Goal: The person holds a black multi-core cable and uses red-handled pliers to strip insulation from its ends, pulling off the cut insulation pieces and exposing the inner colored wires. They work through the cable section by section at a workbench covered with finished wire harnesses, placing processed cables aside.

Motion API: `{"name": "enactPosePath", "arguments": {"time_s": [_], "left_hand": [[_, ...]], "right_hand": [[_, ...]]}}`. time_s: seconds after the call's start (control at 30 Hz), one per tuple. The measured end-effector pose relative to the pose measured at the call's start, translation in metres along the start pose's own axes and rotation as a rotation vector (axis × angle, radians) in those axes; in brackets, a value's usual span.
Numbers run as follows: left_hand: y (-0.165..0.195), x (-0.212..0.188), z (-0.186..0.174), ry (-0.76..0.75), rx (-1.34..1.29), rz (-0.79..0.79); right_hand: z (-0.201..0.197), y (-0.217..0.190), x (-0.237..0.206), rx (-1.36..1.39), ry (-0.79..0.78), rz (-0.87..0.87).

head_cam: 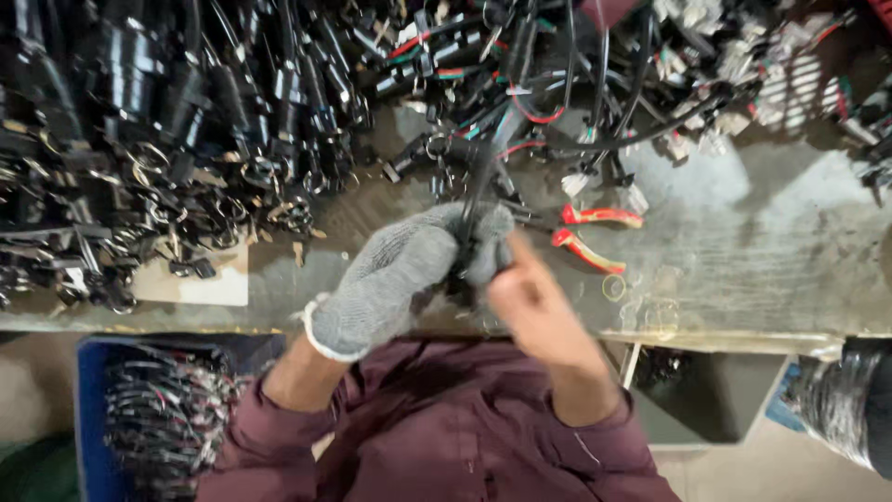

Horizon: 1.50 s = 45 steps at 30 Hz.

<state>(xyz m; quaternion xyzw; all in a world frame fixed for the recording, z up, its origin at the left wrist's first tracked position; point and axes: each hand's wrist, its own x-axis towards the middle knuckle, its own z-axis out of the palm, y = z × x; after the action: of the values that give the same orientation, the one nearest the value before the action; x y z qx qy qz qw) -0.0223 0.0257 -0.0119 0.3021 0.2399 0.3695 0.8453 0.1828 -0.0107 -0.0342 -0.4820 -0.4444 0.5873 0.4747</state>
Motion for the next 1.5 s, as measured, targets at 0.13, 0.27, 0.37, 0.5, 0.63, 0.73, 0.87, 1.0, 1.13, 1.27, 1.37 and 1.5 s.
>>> {"name": "enactPosePath", "arguments": {"time_s": [0.13, 0.27, 0.37, 0.5, 0.63, 0.73, 0.87, 1.0, 1.13, 1.27, 1.37, 1.5], "left_hand": [[0.004, 0.004, 0.004, 0.107, 0.836, 0.417], [-0.018, 0.0, 0.013, 0.143, 0.556, 0.485], [-0.023, -0.007, 0.009, 0.231, 0.397, 0.363], [-0.018, -0.009, 0.009, 0.338, 0.659, 0.371], [-0.013, -0.001, 0.012, 0.215, 0.916, 0.319], [-0.016, 0.002, 0.008, 0.187, 0.671, 0.214], [-0.03, -0.004, 0.003, 0.199, 0.782, 0.221], [-0.037, -0.008, 0.009, 0.22, 1.355, 0.489], [-0.037, -0.004, 0.031, 0.192, 1.402, 0.638], [-0.026, 0.009, 0.034, 0.258, 1.491, 0.585], [-0.016, 0.016, 0.019, -0.015, 1.203, 0.613], [-0.019, 0.014, 0.008, -0.186, 1.107, 0.569]], "right_hand": [[-0.015, 0.053, -0.028, -0.113, -0.063, 0.007], [-0.028, 0.058, -0.031, -0.242, -0.052, -0.107], [-0.021, 0.042, -0.019, -0.128, -0.085, -0.189], [-0.014, 0.026, -0.01, -0.621, -0.04, -0.571], [-0.019, 0.03, -0.017, -0.536, -0.044, -0.477], [-0.02, 0.038, -0.024, -0.474, -0.048, -0.382], [-0.013, 0.046, -0.032, -0.485, -0.009, -0.402], [-0.01, 0.05, -0.034, -0.34, 0.105, -0.234], [-0.021, 0.058, -0.025, 0.088, 0.055, -0.024], [-0.033, 0.063, -0.022, -0.032, -0.054, -0.14], [-0.033, 0.059, -0.029, 0.138, -0.08, 0.05], [-0.029, 0.049, -0.03, 0.023, -0.138, -0.064]]}}
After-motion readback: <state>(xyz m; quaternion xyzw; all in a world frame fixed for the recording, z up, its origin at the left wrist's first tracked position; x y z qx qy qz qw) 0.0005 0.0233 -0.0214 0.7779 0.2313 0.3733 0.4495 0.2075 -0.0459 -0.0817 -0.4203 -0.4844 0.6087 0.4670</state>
